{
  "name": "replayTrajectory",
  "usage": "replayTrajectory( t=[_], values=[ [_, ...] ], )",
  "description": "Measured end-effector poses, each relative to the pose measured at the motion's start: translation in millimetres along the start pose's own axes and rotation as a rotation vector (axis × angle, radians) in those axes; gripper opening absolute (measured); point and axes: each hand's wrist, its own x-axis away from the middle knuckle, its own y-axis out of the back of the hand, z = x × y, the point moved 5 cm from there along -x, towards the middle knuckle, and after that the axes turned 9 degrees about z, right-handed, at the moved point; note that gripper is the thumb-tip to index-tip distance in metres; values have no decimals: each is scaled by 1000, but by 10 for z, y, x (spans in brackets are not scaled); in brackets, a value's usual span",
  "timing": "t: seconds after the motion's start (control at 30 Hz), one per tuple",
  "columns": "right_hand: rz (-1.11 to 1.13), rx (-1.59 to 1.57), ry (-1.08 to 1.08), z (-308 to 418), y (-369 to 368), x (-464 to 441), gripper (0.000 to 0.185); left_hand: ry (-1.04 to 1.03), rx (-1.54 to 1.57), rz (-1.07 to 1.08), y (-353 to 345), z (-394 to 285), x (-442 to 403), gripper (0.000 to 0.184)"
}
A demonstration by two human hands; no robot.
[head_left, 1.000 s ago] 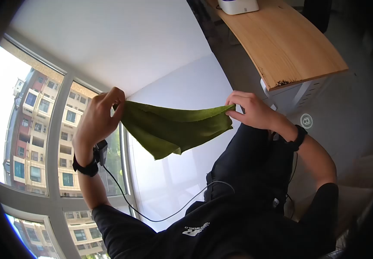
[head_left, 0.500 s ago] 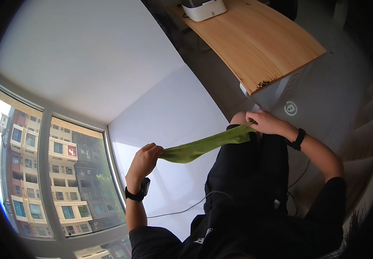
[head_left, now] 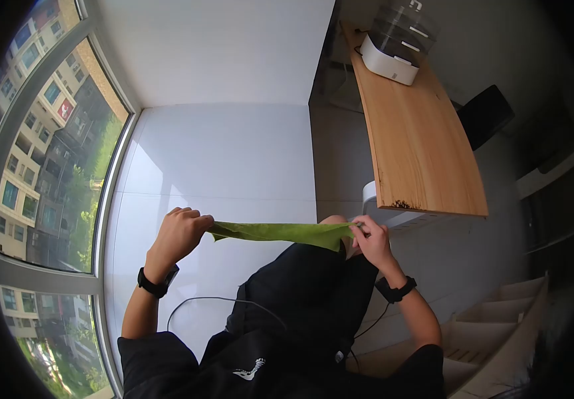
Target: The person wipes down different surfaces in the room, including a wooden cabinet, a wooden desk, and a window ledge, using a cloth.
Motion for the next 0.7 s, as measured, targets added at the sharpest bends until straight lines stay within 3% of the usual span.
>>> replayTrajectory(
  t=[0.17,0.27,0.53,0.7],
  values=[
    [-196,-34,157,7,-140,-311,10,153,-108,-142,-15,153,45,7],
    [-150,-109,94,-175,-297,-522,13,166,-98,-210,-216,275,61,5],
    [-107,-206,-28,-319,-513,-753,16,272,72,37,-514,462,103,8],
    [-128,-325,-116,-464,-596,-1011,17,342,101,27,-693,693,-76,9]
  ],
)
